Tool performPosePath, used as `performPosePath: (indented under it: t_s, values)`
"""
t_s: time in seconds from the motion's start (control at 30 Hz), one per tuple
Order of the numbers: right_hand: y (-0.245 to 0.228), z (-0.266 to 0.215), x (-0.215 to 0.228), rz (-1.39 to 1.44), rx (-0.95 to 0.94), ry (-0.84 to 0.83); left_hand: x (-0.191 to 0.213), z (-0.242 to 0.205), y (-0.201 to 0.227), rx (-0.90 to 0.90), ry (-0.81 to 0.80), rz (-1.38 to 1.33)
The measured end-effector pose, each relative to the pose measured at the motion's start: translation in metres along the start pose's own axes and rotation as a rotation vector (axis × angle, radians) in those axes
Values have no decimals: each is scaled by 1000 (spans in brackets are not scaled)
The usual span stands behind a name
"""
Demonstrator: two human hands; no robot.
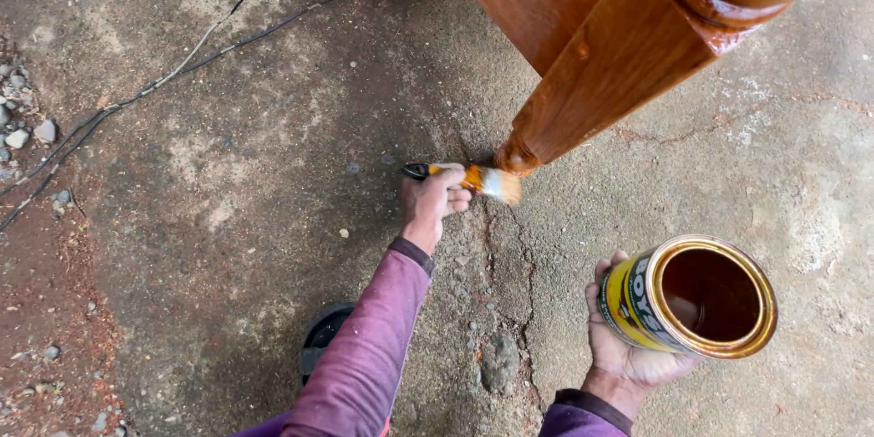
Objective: Applying a protective varnish coating to a wooden bench using a paint brush.
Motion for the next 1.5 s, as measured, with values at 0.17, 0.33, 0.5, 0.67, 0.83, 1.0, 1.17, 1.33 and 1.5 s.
performPosePath:
  t_s: [0.17, 0.33, 0.5, 0.67, 0.83, 1.0, 1.17, 1.33, 1.5]
  values:
    - [-2, 1, 2, -23, -5, -20, 12, 43, 26, -76, 96, 26]
    - [-11, 6, 16, -49, 30, 0, -19, 81, 78, -70, -465, 323]
    - [-7, 11, 18, 21, 26, 14, -35, 121, 107, -125, -427, 386]
    - [-5, 22, 15, 89, -2, 56, -59, 167, 98, -70, -604, 280]
    - [16, 25, 4, 212, -62, 77, -72, 188, 114, -45, -706, 640]
    - [36, 27, 1, 154, -56, 116, -87, 196, 98, 21, -813, 623]
    - [34, 29, 15, 125, -104, 127, -75, 196, 99, 8, -793, 635]
    - [40, 27, 9, 82, -96, 125, -65, 190, 63, 143, -891, 604]
    - [42, 23, 8, 87, -94, 127, -41, 189, 61, -24, -716, 564]
Point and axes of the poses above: each hand's wrist, its own z-axis towards the middle knuckle, its own x-axis out of the back of the hand, y = z × x, the point moved 5 cm from there along z, towards the middle knuckle, and after that the axes turned 9 degrees about z, right-handed, at the moved point
